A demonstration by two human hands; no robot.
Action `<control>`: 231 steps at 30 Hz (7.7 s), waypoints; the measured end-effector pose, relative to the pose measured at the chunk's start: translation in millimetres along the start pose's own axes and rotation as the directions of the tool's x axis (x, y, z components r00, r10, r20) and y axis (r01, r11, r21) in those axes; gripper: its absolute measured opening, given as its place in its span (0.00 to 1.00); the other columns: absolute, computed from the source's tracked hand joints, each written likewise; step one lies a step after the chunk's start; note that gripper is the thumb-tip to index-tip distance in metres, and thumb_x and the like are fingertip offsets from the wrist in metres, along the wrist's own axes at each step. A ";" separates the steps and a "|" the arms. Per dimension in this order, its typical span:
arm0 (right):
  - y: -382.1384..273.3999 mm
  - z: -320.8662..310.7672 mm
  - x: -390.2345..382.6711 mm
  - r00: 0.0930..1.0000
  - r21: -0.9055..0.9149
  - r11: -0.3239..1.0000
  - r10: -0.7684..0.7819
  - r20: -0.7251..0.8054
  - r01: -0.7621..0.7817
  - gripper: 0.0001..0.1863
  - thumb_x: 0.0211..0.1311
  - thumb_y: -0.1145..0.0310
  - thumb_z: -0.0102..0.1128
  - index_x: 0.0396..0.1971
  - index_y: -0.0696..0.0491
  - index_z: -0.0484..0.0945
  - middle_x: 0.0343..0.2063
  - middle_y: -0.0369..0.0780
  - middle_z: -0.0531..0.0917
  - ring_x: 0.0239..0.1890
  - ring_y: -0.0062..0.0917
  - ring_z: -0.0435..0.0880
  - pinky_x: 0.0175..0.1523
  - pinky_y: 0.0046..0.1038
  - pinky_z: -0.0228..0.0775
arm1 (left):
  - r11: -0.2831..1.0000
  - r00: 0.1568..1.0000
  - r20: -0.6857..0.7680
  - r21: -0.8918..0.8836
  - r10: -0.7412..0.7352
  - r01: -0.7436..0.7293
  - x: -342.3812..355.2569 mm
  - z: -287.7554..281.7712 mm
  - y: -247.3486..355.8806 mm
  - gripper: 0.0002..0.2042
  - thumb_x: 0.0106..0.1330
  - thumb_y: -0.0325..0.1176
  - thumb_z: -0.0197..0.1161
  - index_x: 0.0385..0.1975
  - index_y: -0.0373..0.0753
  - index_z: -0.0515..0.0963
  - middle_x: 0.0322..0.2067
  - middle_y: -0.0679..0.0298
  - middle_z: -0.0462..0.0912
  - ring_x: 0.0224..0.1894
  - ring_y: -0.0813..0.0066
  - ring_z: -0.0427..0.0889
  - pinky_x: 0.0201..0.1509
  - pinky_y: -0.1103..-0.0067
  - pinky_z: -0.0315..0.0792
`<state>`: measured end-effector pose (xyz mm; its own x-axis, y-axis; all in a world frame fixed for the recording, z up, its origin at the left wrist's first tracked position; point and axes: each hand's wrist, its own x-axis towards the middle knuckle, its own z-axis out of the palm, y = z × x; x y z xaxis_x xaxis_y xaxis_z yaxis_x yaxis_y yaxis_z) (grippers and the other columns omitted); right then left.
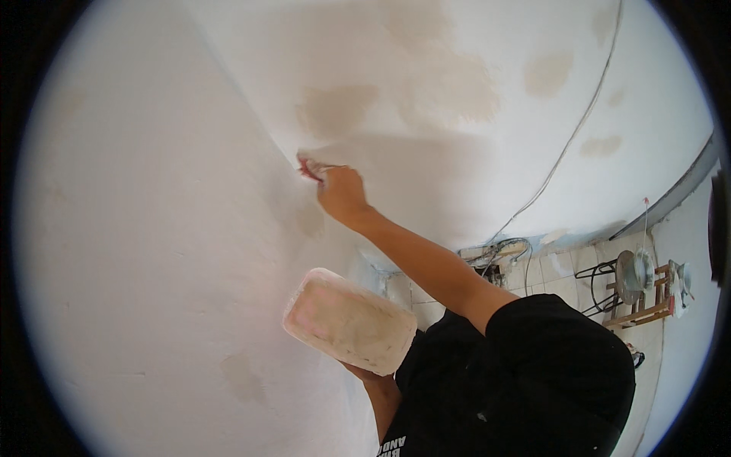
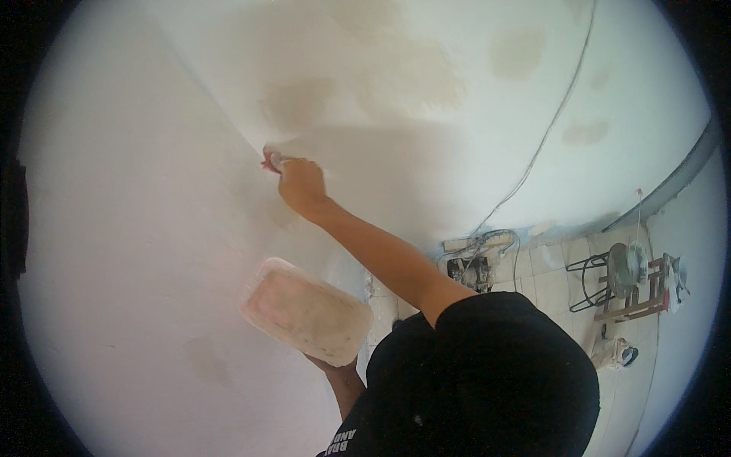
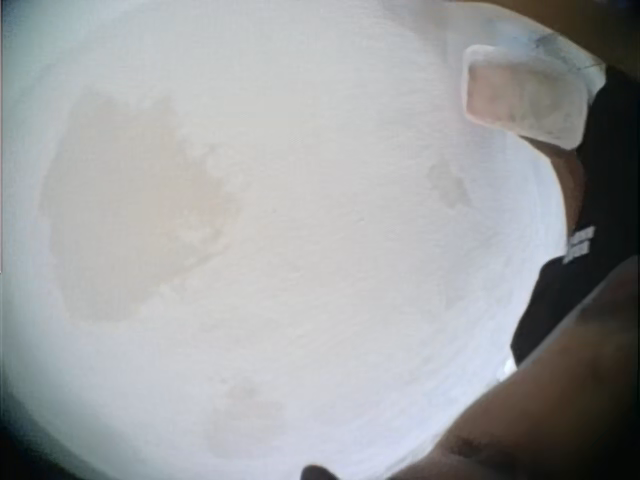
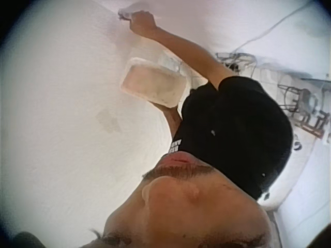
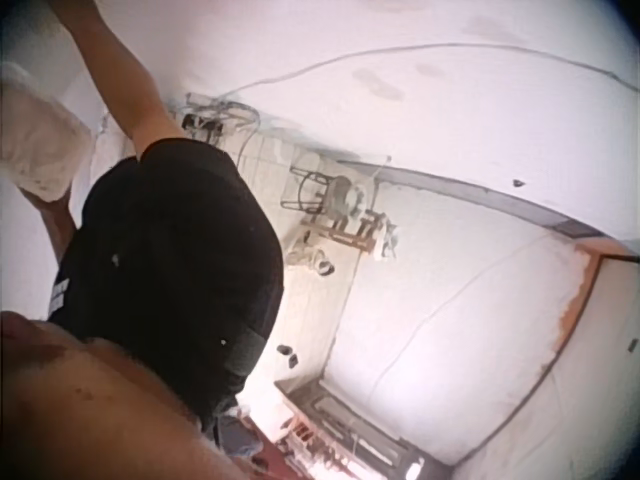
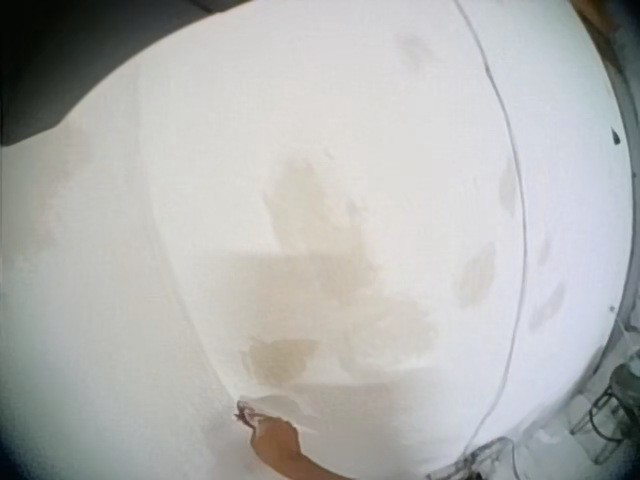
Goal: The person applies plaster to a wall and ceiling using a putty knife and a plastic container, then mixes more plaster by adding water to the container and stirring it.
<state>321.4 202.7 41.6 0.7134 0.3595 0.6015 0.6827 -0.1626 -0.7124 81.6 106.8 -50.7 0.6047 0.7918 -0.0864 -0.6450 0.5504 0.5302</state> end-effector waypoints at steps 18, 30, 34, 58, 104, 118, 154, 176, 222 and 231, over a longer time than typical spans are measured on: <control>14.1 28.2 0.5 0.921 -0.398 0.879 -0.352 -0.167 0.263 0.23 0.43 0.79 0.53 0.44 0.51 0.79 0.44 0.40 0.79 0.43 0.36 0.78 0.44 0.33 0.74 | 0.982 0.979 0.148 -0.101 -0.143 0.158 -2.9 -23.4 -2.9 0.32 0.66 0.55 0.45 0.64 0.45 0.49 0.60 0.62 0.60 0.58 0.62 0.66 0.55 0.62 0.71; -17.9 -49.3 31.3 0.833 -0.257 0.925 -0.367 -0.413 0.280 0.20 0.47 0.81 0.53 0.42 0.50 0.79 0.40 0.37 0.79 0.43 0.35 0.77 0.41 0.31 0.74 | 0.996 0.956 0.286 -0.040 -0.067 0.082 -17.1 -22.0 -15.6 0.31 0.66 0.55 0.44 0.64 0.45 0.50 0.60 0.63 0.61 0.58 0.61 0.67 0.55 0.61 0.70; 4.4 -20.7 22.8 0.852 -0.410 0.851 -0.454 -0.262 0.328 0.20 0.46 0.79 0.55 0.43 0.51 0.78 0.42 0.37 0.76 0.43 0.33 0.76 0.39 0.31 0.73 | 0.992 0.956 0.266 0.016 -0.122 0.122 -17.0 -14.2 -13.4 0.31 0.66 0.55 0.44 0.63 0.44 0.51 0.59 0.62 0.62 0.57 0.62 0.68 0.56 0.61 0.69; 104.0 -304.2 -94.9 0.803 0.798 0.340 0.529 0.274 -0.497 0.17 0.54 0.82 0.55 0.46 0.63 0.72 0.39 0.43 0.81 0.41 0.23 0.81 0.48 0.24 0.73 | 0.971 0.952 0.190 0.055 -0.238 0.232 31.7 62.1 -56.0 0.32 0.65 0.60 0.41 0.62 0.44 0.57 0.58 0.62 0.66 0.57 0.60 0.69 0.57 0.62 0.68; -3.8 -254.1 -50.3 0.662 0.214 0.865 0.166 0.731 -0.454 0.12 0.53 0.71 0.61 0.36 0.62 0.80 0.26 0.44 0.83 0.28 0.20 0.81 0.37 0.22 0.72 | 0.844 0.908 0.418 0.478 0.025 -0.243 56.1 18.6 -80.5 0.31 0.64 0.53 0.49 0.60 0.37 0.57 0.55 0.58 0.66 0.55 0.65 0.69 0.57 0.65 0.69; -4.4 -256.4 -43.7 0.684 0.261 0.772 0.285 0.672 -0.579 0.12 0.53 0.70 0.61 0.33 0.63 0.80 0.24 0.42 0.83 0.26 0.17 0.79 0.35 0.22 0.73 | 0.794 0.903 0.430 0.551 -0.005 -0.258 54.6 19.4 -83.8 0.32 0.64 0.54 0.49 0.60 0.37 0.56 0.55 0.57 0.66 0.56 0.65 0.69 0.57 0.66 0.68; 5.1 -256.7 -61.3 0.626 0.310 0.614 0.404 0.667 -0.726 0.11 0.55 0.72 0.61 0.36 0.64 0.79 0.27 0.40 0.83 0.29 0.16 0.80 0.36 0.19 0.74 | 0.573 0.865 0.501 0.701 0.029 -0.425 34.7 -3.3 -105.0 0.34 0.63 0.57 0.50 0.60 0.35 0.55 0.55 0.56 0.64 0.56 0.65 0.68 0.57 0.67 0.67; 11.1 -235.3 -79.5 0.518 0.471 0.236 0.541 0.663 -0.850 0.12 0.55 0.74 0.59 0.35 0.68 0.78 0.27 0.44 0.82 0.28 0.21 0.80 0.33 0.22 0.75 | 0.478 0.879 0.422 0.739 0.221 -0.475 34.3 -3.9 -102.6 0.36 0.62 0.59 0.50 0.60 0.35 0.54 0.55 0.56 0.64 0.56 0.65 0.67 0.57 0.67 0.66; 20.8 -218.0 -102.4 0.237 0.391 -0.155 0.579 0.780 -0.907 0.12 0.57 0.75 0.56 0.38 0.66 0.74 0.33 0.45 0.80 0.34 0.26 0.83 0.37 0.27 0.79 | 0.291 0.883 0.364 0.846 0.295 -0.446 23.7 -33.7 -113.7 0.35 0.59 0.51 0.59 0.59 0.37 0.54 0.56 0.53 0.62 0.57 0.58 0.65 0.60 0.61 0.62; 36.8 -249.1 -87.2 0.557 0.737 -0.063 0.612 0.561 -0.673 0.18 0.62 0.67 0.55 0.48 0.60 0.68 0.39 0.40 0.80 0.40 0.21 0.80 0.46 0.23 0.73 | 0.797 0.973 0.106 0.559 0.206 -0.230 18.5 37.6 -92.1 0.33 0.63 0.59 0.48 0.63 0.47 0.51 0.58 0.62 0.61 0.59 0.61 0.65 0.61 0.63 0.65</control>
<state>323.7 -63.5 53.0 0.7262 0.6165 -0.3043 -0.6401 0.4449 -0.6263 169.8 60.9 -69.3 0.5049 0.8555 0.1148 -0.3915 0.1084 0.9138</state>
